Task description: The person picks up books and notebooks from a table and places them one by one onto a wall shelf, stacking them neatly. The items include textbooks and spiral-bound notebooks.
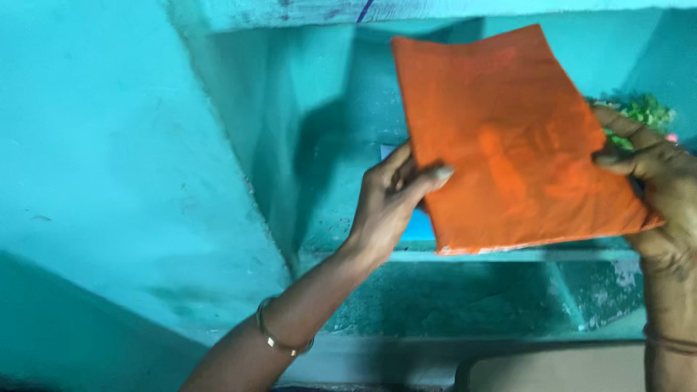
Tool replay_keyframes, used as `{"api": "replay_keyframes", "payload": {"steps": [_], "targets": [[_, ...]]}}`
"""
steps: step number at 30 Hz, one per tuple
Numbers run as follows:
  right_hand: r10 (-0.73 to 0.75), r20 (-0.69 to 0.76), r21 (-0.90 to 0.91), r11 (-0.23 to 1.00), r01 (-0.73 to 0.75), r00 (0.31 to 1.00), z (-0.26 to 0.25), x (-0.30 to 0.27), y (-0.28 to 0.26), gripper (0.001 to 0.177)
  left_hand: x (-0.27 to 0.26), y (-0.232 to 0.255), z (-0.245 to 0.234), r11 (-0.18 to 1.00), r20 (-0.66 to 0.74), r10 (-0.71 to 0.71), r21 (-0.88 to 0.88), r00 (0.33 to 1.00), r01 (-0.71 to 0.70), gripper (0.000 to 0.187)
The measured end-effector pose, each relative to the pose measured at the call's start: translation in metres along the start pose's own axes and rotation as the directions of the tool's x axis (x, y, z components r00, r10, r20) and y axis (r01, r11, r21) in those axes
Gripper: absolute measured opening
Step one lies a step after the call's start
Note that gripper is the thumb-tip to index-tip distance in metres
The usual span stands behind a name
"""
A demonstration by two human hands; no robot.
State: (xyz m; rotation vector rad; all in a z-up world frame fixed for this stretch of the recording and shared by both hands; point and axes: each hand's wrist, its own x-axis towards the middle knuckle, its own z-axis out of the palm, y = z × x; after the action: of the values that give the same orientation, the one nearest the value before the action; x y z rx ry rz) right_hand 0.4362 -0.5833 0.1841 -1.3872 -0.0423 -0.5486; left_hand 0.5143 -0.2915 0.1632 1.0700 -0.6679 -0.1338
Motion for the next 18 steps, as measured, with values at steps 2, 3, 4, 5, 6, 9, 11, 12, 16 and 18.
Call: {"api": "replay_keyframes", "payload": {"steps": [2,3,4,5,6,9,11,12,16,18], "targets": [[0.01,0.067,0.151,0.988,-0.02,0.998,-0.015,0.039,-0.007,0.05,0.034,-0.005,0.005,1.0,0.005,0.009,0.005,1.0,-0.009,0.048],[-0.047,0.126,0.043,0.998,0.042,0.991,-0.024,0.06,-0.008,0.05,0.049,-0.008,0.008,1.0,0.004,0.012,0.008,1.0,-0.012,0.05],[-0.099,0.191,-0.061,0.992,0.112,0.977,-0.033,0.081,-0.008,0.05,0.064,-0.012,0.01,0.999,0.007,0.017,0.047,1.0,-0.017,0.05],[-0.142,0.26,-0.155,0.97,0.187,0.955,-0.043,0.099,-0.002,0.05,0.079,-0.015,0.012,0.996,0.008,0.02,0.089,1.0,-0.02,0.049],[-0.258,0.338,-0.342,0.863,0.373,0.905,-0.054,0.113,0.003,0.05,0.091,-0.02,0.013,0.991,0.009,0.022,0.13,1.0,-0.023,0.049],[-0.409,0.501,-0.55,0.529,0.646,0.762,-0.09,0.152,0.02,0.047,0.116,-0.04,0.016,0.999,0.046,-0.036,0.027,0.998,0.035,0.049],[-0.391,0.428,-0.451,0.689,0.567,0.815,-0.107,0.176,0.041,0.035,0.129,-0.057,0.014,0.997,0.026,-0.027,0.07,0.999,0.025,0.046],[-0.371,0.392,-0.393,0.76,0.517,0.842,-0.115,0.186,0.053,0.03,0.134,-0.065,0.013,0.995,0.015,-0.026,0.092,1.0,0.024,0.045],[-0.105,0.234,-0.096,0.987,0.13,0.967,-0.137,0.208,0.093,0.034,0.151,-0.093,0.005,0.951,-0.032,0.049,0.306,0.998,-0.037,0.04],[0.016,0.212,-0.003,1.0,-0.016,0.977,-0.145,0.21,0.11,0.041,0.152,-0.101,0.0,0.934,-0.086,0.028,0.358,0.996,0.005,0.04]]}}
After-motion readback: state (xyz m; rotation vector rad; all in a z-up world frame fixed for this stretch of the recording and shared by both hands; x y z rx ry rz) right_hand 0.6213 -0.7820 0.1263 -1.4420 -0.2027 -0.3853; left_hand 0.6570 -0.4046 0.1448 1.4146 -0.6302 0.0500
